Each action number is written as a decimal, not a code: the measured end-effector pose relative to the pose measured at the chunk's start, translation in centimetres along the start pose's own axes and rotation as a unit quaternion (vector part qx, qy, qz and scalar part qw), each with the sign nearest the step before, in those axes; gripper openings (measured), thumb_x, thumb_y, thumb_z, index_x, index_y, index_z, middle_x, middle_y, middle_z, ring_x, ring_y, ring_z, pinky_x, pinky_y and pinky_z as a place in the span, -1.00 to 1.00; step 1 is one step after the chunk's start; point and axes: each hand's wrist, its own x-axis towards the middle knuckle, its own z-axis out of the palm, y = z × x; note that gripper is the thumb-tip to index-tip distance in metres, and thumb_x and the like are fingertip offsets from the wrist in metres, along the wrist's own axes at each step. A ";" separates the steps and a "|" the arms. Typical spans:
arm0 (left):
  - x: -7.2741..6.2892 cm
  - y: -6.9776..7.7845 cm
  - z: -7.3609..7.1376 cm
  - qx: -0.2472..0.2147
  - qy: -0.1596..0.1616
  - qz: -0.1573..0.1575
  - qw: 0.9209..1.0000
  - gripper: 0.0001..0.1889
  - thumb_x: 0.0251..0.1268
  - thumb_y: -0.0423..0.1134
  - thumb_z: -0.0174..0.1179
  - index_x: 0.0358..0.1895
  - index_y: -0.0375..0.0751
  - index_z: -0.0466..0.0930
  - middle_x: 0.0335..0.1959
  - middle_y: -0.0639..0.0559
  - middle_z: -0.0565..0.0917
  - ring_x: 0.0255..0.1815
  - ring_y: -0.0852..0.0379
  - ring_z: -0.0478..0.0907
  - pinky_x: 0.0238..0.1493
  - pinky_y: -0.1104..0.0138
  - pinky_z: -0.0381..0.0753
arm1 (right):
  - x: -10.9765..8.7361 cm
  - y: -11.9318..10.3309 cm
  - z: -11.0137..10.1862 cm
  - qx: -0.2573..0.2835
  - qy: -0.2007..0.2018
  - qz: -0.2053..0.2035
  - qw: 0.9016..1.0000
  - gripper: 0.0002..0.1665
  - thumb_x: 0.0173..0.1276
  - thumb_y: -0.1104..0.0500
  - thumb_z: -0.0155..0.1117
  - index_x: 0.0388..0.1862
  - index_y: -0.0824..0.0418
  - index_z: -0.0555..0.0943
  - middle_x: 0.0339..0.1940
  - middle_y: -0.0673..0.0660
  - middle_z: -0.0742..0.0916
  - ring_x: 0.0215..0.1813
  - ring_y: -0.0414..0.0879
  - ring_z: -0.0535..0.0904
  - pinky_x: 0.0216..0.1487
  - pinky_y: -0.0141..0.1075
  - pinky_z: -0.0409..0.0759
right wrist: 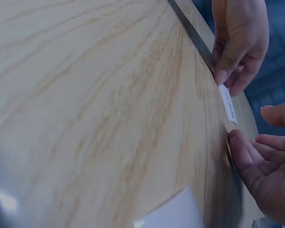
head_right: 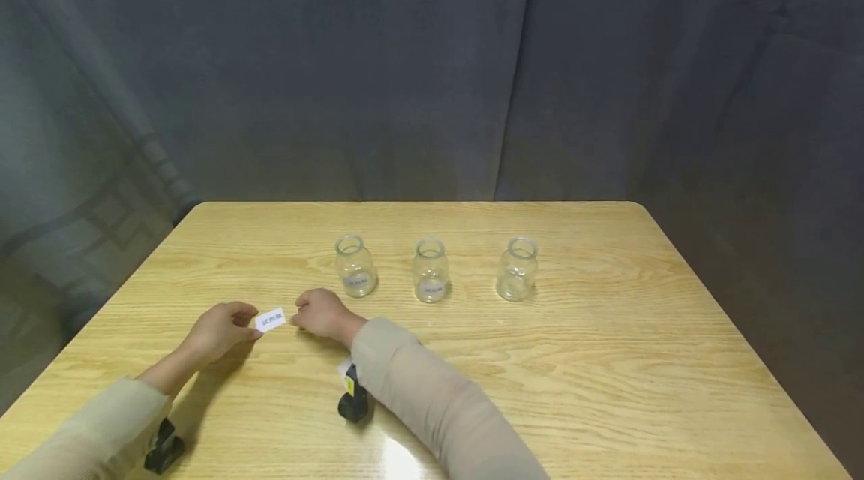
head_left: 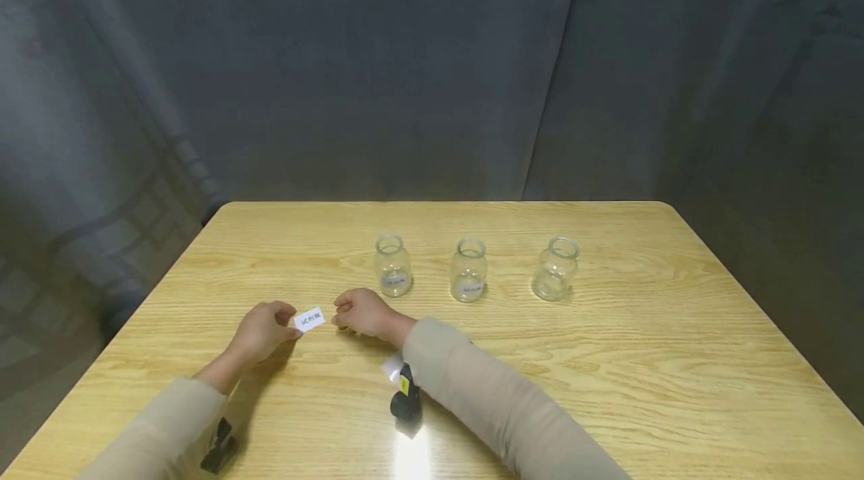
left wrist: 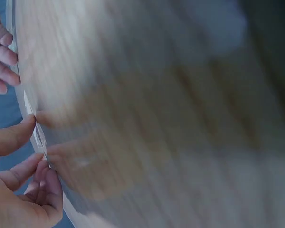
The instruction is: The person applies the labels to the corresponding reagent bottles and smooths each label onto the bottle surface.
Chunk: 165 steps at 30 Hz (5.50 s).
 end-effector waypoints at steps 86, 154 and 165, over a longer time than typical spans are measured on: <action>2.6 11.7 4.7 -0.306 -0.141 0.147 0.930 -0.82 0.14 -0.35 0.07 -0.27 -0.44 0.44 -0.44 -0.09 0.52 -0.39 0.09 0.49 -0.22 0.18 0.51 | -9.2 2.3 -8.8 0.112 0.105 -0.099 0.983 -0.86 0.17 0.42 0.06 -0.26 0.41 0.46 -0.39 0.19 0.57 -0.42 -0.14 0.48 -0.28 -0.03 0.52; 3.7 14.9 7.6 -0.365 -0.199 0.162 0.895 -0.87 0.11 -0.43 0.04 -0.32 -0.49 0.46 -0.40 -0.08 0.58 -0.34 0.10 0.53 -0.18 0.23 0.50 | -13.1 5.3 -12.2 0.077 0.176 -0.049 0.980 -0.81 0.14 0.29 0.18 -0.28 0.37 0.45 -0.42 0.11 0.55 -0.35 -0.07 0.46 -0.33 -0.28 0.47; 3.6 15.6 8.3 -0.322 -0.200 0.172 0.909 -0.85 0.10 -0.33 0.10 -0.31 -0.36 0.52 -0.38 0.01 0.56 -0.27 0.13 0.48 -0.15 0.30 0.46 | -12.9 5.4 -11.4 0.066 0.159 -0.056 0.984 -0.73 0.08 0.23 0.25 -0.28 0.35 0.45 -0.35 0.13 0.56 -0.29 -0.08 0.46 -0.31 -0.32 0.49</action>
